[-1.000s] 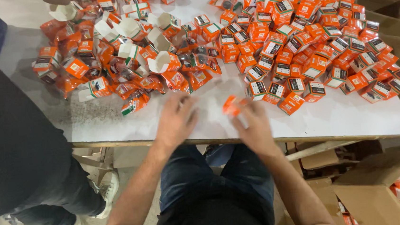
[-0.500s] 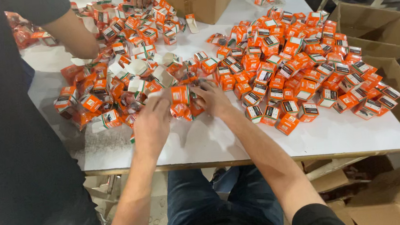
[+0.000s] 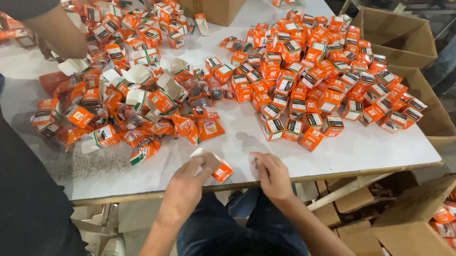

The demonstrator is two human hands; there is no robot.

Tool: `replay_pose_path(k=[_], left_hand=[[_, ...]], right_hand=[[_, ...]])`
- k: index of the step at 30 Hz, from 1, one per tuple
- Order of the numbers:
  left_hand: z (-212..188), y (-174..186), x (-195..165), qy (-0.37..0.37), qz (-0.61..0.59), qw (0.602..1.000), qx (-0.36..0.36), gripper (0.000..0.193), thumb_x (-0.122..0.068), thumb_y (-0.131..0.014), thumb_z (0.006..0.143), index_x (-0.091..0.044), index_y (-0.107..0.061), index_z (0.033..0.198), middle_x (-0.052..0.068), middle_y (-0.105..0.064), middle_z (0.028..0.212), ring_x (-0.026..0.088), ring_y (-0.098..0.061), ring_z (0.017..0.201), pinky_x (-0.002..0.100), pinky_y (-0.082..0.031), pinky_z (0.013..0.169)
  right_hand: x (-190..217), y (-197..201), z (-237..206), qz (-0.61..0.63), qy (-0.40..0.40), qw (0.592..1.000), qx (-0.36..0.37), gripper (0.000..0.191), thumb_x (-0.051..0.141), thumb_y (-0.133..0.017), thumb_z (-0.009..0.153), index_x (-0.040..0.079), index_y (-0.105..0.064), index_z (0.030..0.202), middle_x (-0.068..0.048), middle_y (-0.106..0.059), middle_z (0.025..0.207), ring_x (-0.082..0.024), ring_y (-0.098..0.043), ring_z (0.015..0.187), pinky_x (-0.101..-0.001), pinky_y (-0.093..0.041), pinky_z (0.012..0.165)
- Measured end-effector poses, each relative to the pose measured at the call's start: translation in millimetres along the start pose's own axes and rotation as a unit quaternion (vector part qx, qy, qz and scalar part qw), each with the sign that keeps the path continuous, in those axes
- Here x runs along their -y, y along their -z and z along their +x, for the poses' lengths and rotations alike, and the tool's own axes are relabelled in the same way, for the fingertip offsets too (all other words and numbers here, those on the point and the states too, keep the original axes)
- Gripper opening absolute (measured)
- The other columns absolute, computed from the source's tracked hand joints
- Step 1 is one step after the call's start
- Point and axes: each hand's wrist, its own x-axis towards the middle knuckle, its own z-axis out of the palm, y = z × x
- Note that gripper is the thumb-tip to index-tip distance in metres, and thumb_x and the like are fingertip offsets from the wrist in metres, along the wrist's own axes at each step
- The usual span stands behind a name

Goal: The person folds closed small orange product boxes one at a time on a white worktable and places the closed boxes into a cardboard box beside the table. Other workers at the same table handle and pass boxes of the same product.

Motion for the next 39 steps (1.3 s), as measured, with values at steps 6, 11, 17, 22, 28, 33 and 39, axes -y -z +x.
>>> replay_pose_path(k=[6, 11, 17, 22, 28, 33, 39], left_hand=[[30, -2, -19, -0.170, 0.048, 0.982, 0.068, 0.031, -0.014, -0.062, 0.074, -0.005, -0.064, 0.104, 0.012, -0.062, 0.109, 0.029, -0.060, 0.107, 0.041, -0.052, 0.092], [32, -10, -22, -0.203, 0.080, 0.972, 0.091, 0.020, -0.016, -0.064, 0.077, -0.007, -0.064, 0.094, 0.009, -0.062, 0.099, 0.027, -0.061, 0.101, 0.042, -0.051, 0.092], [18, -16, -34, -0.156, 0.081, 0.984, -0.003, 0.023, -0.017, -0.066, 0.072, -0.004, -0.068, 0.092, 0.008, -0.062, 0.100, 0.027, -0.061, 0.104, 0.044, -0.050, 0.095], [9, -26, -47, -0.093, -0.009, 0.992, -0.089, 0.035, -0.020, -0.078, 0.072, 0.001, -0.064, 0.097, 0.021, -0.063, 0.125, 0.039, -0.057, 0.120, 0.050, -0.050, 0.096], [19, -56, -32, 0.043, -0.176, 0.982, -0.044, 0.041, -0.013, -0.085, 0.077, -0.002, -0.060, 0.108, 0.017, -0.068, 0.121, 0.037, -0.066, 0.107, 0.044, -0.057, 0.090], [20, -67, -29, 0.050, -0.206, 0.974, -0.079, 0.055, -0.004, -0.081, 0.071, -0.004, -0.059, 0.121, 0.017, -0.068, 0.115, 0.039, -0.067, 0.103, 0.041, -0.057, 0.084], [21, -63, -32, 0.168, -0.270, 0.948, 0.010, 0.065, -0.003, -0.079, 0.069, -0.010, -0.057, 0.130, 0.012, -0.069, 0.114, 0.028, -0.068, 0.084, 0.036, -0.058, 0.072]], right_hand=[[13, -5, 7, 0.100, -0.141, 0.985, -0.001, 0.026, 0.006, -0.062, 0.099, 0.007, -0.067, 0.124, -0.008, -0.058, 0.061, -0.013, -0.052, 0.054, -0.0280, -0.044, 0.051], [40, 6, 23, 0.041, -0.052, 0.998, 0.020, 0.041, 0.014, -0.075, 0.086, 0.006, -0.061, 0.123, -0.008, -0.065, 0.069, -0.019, -0.054, 0.052, -0.0332, -0.045, 0.050], [46, 29, 31, -0.096, -0.024, 0.980, 0.174, 0.028, 0.017, -0.069, 0.093, 0.010, -0.061, 0.119, -0.016, -0.069, 0.072, -0.035, -0.065, 0.065, -0.0444, -0.047, 0.057], [21, 23, 43, -0.034, 0.002, 0.984, 0.176, 0.024, 0.014, -0.061, 0.096, 0.010, -0.058, 0.120, -0.019, -0.071, 0.080, -0.040, -0.069, 0.072, -0.0492, -0.052, 0.062], [16, 5, 45, -0.133, 0.076, 0.986, 0.060, 0.024, 0.018, -0.063, 0.099, 0.006, -0.057, 0.120, -0.015, -0.069, 0.090, -0.040, -0.067, 0.084, -0.0505, -0.049, 0.070], [20, 37, 24, -0.340, 0.127, 0.932, -0.019, 0.031, 0.033, -0.071, 0.085, 0.009, -0.061, 0.102, -0.017, -0.059, 0.098, -0.038, -0.063, 0.086, -0.0506, -0.051, 0.073], [24, 57, 27, -0.029, -0.064, 0.998, -0.004, 0.022, 0.012, -0.076, 0.086, 0.007, -0.071, 0.106, -0.012, -0.066, 0.104, -0.029, -0.068, 0.083, -0.0409, -0.057, 0.069]])
